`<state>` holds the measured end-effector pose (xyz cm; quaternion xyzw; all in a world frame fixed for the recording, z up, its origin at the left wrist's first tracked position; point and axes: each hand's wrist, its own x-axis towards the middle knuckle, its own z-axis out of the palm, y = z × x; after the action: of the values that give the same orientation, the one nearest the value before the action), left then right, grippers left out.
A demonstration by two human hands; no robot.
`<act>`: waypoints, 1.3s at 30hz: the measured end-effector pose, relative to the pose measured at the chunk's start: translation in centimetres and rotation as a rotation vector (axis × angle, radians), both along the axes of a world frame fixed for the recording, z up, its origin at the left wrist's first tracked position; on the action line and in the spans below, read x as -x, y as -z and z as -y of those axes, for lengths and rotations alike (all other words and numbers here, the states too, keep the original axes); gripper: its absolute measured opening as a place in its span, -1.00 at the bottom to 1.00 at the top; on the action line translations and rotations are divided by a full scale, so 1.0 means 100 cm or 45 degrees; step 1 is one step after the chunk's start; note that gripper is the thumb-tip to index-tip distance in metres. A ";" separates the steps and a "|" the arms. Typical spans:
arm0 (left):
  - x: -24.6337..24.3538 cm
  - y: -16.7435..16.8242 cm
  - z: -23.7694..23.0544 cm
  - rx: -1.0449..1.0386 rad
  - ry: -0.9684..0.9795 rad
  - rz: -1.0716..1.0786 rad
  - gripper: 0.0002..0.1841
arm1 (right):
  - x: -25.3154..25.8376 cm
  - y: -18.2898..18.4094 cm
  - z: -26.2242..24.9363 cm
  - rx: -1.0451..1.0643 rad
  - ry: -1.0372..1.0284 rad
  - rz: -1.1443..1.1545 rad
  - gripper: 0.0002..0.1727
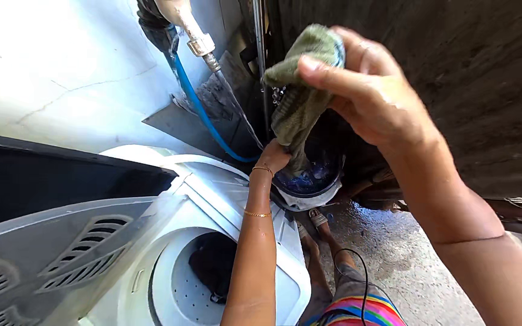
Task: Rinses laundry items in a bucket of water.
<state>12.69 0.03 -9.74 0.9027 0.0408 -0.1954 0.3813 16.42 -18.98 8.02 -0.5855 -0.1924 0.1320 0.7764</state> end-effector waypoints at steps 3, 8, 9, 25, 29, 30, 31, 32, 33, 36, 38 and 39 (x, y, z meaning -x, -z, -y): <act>-0.005 0.000 -0.005 0.241 -0.073 0.232 -0.49 | 0.004 -0.010 0.010 -0.059 0.041 0.161 -0.64; -0.026 -0.009 0.000 0.812 -0.299 0.090 -0.88 | -0.010 0.038 0.035 0.472 0.366 0.665 -0.74; -0.026 -0.009 0.001 0.859 -0.293 0.070 -0.87 | -0.009 0.054 0.035 0.505 0.366 0.631 -0.73; -0.009 -0.016 -0.008 0.052 -0.084 0.090 -0.35 | -0.025 0.061 0.053 0.219 0.297 0.432 -0.71; -0.008 -0.018 0.000 0.301 -0.084 0.290 -0.68 | -0.029 0.131 0.041 0.671 -0.080 0.089 -0.16; -0.011 -0.017 0.003 0.361 -0.063 0.342 -0.70 | -0.027 0.158 0.026 0.775 -0.161 0.038 0.00; -0.015 -0.015 0.005 0.355 -0.055 0.371 -0.69 | -0.026 0.188 0.011 0.851 -0.216 -0.003 0.12; -0.017 -0.014 0.005 0.267 -0.048 0.369 -0.63 | -0.024 0.217 -0.003 0.924 -0.249 -0.052 0.11; -0.019 -0.013 0.004 0.126 -0.032 0.327 -0.55 | -0.021 0.245 -0.015 1.035 -0.237 -0.085 -0.06; -0.020 -0.005 -0.002 -0.277 0.015 0.008 -0.46 | -0.007 0.327 -0.047 1.481 -0.162 -0.331 -0.47; -0.020 -0.008 0.000 -0.406 0.042 -0.202 -0.51 | 0.001 0.373 -0.058 1.711 -0.308 -0.501 -0.29; -0.018 -0.014 0.002 -0.409 0.037 -0.277 -0.51 | 0.005 0.390 -0.063 1.785 -0.400 -0.557 -0.27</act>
<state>14.46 -0.13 -8.30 0.9259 0.0993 -0.2883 0.2229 15.89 -12.72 -30.98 -0.8688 0.0139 0.4462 0.2141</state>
